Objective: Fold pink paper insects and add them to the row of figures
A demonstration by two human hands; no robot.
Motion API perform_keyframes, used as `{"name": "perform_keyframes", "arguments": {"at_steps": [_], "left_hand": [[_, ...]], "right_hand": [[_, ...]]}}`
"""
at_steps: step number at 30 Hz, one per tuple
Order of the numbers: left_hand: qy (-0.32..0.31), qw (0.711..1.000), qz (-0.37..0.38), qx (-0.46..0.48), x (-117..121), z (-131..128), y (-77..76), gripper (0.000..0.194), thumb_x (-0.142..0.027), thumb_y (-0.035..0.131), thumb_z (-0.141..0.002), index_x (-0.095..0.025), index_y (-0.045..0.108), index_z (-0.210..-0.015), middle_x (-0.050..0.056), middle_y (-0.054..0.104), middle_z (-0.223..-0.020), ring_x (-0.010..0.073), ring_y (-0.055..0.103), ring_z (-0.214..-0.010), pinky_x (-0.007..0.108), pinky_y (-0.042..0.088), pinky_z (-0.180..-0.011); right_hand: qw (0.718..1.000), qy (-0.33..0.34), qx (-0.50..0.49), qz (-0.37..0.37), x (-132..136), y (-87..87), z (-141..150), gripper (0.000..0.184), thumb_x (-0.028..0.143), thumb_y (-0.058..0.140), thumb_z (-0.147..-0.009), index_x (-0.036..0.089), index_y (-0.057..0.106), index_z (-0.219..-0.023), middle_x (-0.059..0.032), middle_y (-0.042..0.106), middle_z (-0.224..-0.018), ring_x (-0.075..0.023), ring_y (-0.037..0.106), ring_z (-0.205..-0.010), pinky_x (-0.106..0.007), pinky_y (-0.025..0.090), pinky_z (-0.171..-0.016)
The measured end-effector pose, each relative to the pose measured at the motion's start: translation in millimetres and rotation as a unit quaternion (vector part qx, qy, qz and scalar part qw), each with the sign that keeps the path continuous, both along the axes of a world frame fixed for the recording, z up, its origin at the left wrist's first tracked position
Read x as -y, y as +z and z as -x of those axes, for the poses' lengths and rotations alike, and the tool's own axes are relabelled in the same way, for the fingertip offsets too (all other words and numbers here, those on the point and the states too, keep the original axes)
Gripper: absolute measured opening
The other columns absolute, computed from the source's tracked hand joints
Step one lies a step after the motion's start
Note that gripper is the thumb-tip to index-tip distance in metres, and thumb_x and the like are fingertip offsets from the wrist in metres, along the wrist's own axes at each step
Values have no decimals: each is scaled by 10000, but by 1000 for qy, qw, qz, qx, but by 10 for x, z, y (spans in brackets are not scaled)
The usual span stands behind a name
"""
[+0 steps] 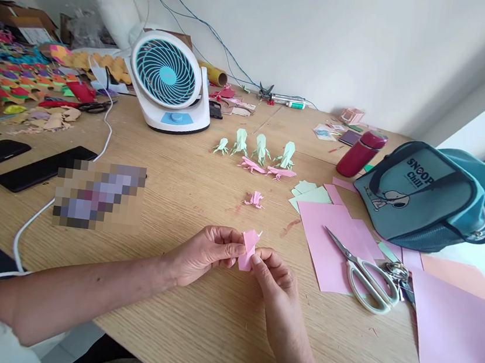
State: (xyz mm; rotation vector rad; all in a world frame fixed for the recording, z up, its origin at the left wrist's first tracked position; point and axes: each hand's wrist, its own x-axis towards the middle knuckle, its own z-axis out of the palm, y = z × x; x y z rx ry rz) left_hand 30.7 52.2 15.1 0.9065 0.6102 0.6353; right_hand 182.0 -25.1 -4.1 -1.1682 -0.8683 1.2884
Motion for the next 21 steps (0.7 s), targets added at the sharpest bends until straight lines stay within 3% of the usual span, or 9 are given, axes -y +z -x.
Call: {"name": "perform_keyframes", "arguments": {"at_steps": [5,9,13,16,21], "left_hand": [[0,1000,22,13,6,-12,-41,320,-356,883,-606,-142,666,-702,-8,649,-680,88,542,-619,232,373,-624],[-28,998,-2,58,18,-21,-80,300,-376,842,-677,-155,641,-704,19,687,-735,158,637,-745,290,436,-761],[-47,992,-28,113,33,-25,-88,247,-362,792,-755,-177,628,-761,8,695,-794,156,650,-756,334,449,-858],[-50,991,-36,121,31,-24,-80,261,-364,791,-759,-175,612,-770,16,704,-853,157,658,-722,341,460,-830],[-43,992,-25,120,29,-24,-45,298,-386,794,-748,-176,582,-755,0,659,-779,158,640,-680,338,484,-747]], "right_hand": [[1000,18,-8,-1,-3,4,-19,239,434,671,-865,230,656,-742,15,555,-734,-157,470,-765,-265,359,-748],[1000,17,17,6,-12,23,-23,293,480,668,-849,218,651,-718,6,541,-718,-161,449,-735,-276,355,-721],[999,9,28,13,-22,52,-17,335,524,711,-789,211,652,-686,-9,553,-708,-168,463,-712,-287,372,-702],[1000,-1,5,16,-22,59,-1,326,510,755,-751,207,657,-682,-3,550,-684,-158,467,-686,-286,384,-689],[997,-4,-77,22,-16,43,41,254,414,811,-731,217,688,-833,15,586,-713,-122,485,-649,-256,404,-660]]}}
